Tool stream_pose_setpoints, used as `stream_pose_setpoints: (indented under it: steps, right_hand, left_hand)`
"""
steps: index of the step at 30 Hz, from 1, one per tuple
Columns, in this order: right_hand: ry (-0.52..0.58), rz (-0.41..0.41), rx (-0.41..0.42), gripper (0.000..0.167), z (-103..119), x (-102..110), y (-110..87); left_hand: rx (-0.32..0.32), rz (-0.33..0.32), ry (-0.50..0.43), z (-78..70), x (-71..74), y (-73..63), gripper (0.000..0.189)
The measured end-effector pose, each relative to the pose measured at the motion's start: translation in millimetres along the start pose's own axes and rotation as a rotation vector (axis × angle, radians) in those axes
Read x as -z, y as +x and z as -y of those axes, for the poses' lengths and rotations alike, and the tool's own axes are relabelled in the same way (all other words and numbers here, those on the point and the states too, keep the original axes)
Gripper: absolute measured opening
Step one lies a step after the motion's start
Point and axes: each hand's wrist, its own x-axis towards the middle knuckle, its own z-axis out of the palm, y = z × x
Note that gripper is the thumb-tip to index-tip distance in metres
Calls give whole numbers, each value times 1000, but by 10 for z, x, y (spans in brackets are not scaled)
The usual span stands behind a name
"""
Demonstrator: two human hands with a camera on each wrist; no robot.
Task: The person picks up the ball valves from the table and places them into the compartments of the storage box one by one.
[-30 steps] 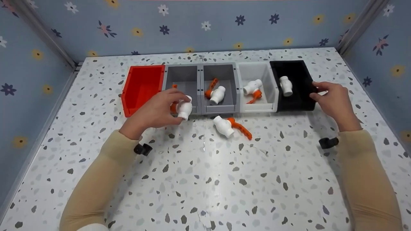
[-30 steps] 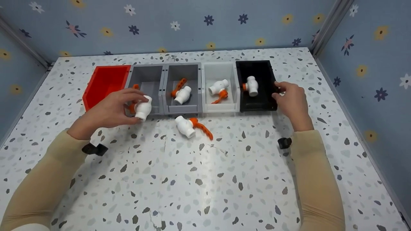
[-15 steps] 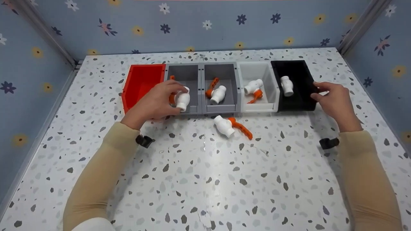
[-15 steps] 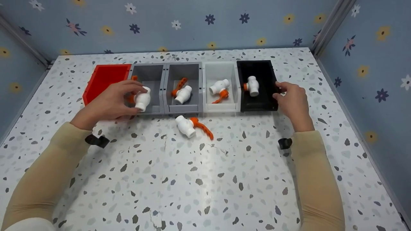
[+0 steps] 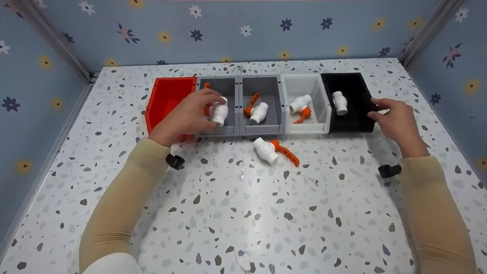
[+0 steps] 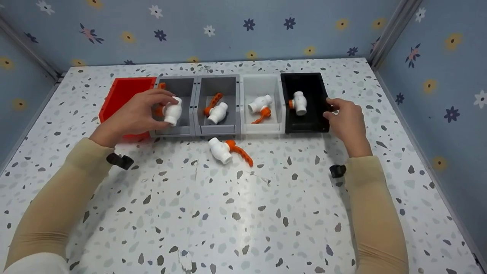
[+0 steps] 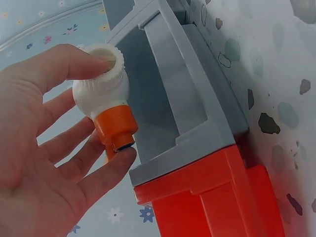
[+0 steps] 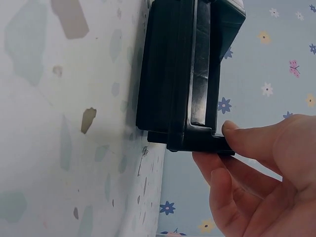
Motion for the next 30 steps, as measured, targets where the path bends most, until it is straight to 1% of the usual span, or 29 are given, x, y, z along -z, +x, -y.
stream_pose_setpoints:
  steps: [8,16,23,28,30]
  right_hand:
    - [5,5,-2,49,-5,-2,-1]
    - [10,13,-12,49,13,1,5]
    - [6,15,-17,49,19,-3,7]
    - [13,25,-18,50,14,2,5]
    - [13,32,-16,50,6,15,1]
  left_hand:
    - [-7,28,45,7,-10,107,59]
    - [-4,68,72,33,-10,220,53]
    - [32,117,109,54,-15,333,54]
    - [16,131,148,80,-45,397,53]
    - [10,137,150,81,-58,416,52]
